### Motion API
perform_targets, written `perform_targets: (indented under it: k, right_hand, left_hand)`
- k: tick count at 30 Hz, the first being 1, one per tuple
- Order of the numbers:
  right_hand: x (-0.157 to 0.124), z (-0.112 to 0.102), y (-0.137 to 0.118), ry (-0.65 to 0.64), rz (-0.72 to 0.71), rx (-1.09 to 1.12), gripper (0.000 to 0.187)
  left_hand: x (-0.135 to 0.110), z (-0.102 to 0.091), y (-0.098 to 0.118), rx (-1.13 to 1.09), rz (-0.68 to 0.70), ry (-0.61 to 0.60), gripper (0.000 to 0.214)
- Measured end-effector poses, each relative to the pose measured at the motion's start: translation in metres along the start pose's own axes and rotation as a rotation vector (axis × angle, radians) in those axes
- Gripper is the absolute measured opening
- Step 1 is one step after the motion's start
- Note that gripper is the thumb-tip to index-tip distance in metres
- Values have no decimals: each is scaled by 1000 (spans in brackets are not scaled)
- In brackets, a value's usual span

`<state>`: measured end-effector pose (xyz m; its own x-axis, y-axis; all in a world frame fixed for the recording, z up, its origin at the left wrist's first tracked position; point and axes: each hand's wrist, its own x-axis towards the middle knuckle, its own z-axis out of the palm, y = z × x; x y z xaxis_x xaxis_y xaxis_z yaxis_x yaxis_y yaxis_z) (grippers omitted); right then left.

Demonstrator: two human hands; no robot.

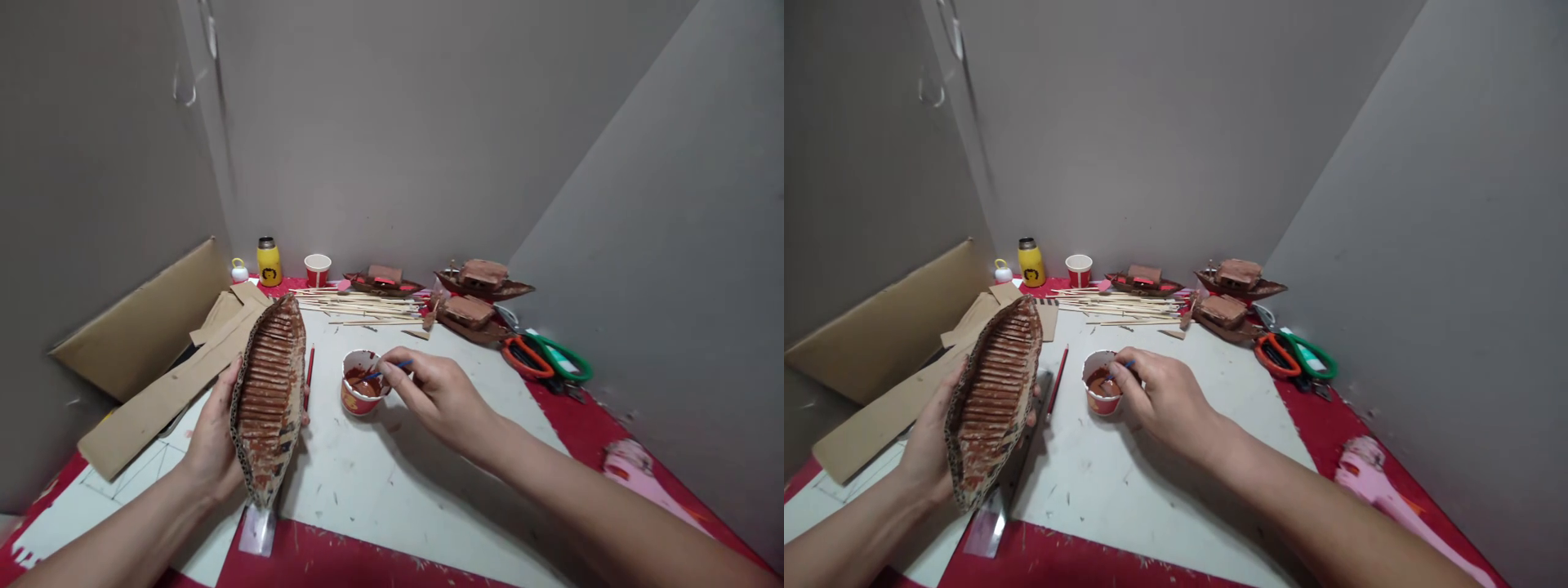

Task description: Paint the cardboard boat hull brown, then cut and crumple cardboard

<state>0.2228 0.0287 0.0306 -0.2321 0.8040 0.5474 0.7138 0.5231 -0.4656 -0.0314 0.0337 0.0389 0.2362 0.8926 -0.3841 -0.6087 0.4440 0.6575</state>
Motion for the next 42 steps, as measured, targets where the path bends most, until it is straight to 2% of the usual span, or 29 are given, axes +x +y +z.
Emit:
perform_targets:
  k: [5,12,17,20,25,28,32,37,42]
  right_hand:
    - [-4,-3,5,72,5,9,22]
    - [-11,-20,-6,181,-4,-15,17]
    - [-20,-24,-7,251,-40,-4,10]
    - [-28,-27,-11,317,22,68,8]
    - [-38,-31,-35,539,121,349,10]
    - [-39,-29,-48,497,138,462,10]
    - [-32,-17,-47,398,40,509,13]
    - [-21,-5,-33,362,-105,418,28]
    - [-16,-2,-35,366,-208,290,29]
  left_hand:
    - [1,-3,-5,26,-16,73,44]
    - [8,-3,-8,-37,6,153,42]
    - [10,-7,-12,-40,-30,123,40]
    - [8,-9,-14,-61,-31,124,36]
    - [6,-12,-17,-106,-29,63,25]
    - [4,-15,-20,-104,-45,-12,23]
    - [1,-19,-25,-58,-20,-111,19]
    - [1,-28,-30,69,35,-193,26]
    - [2,-44,-34,350,208,-162,35]
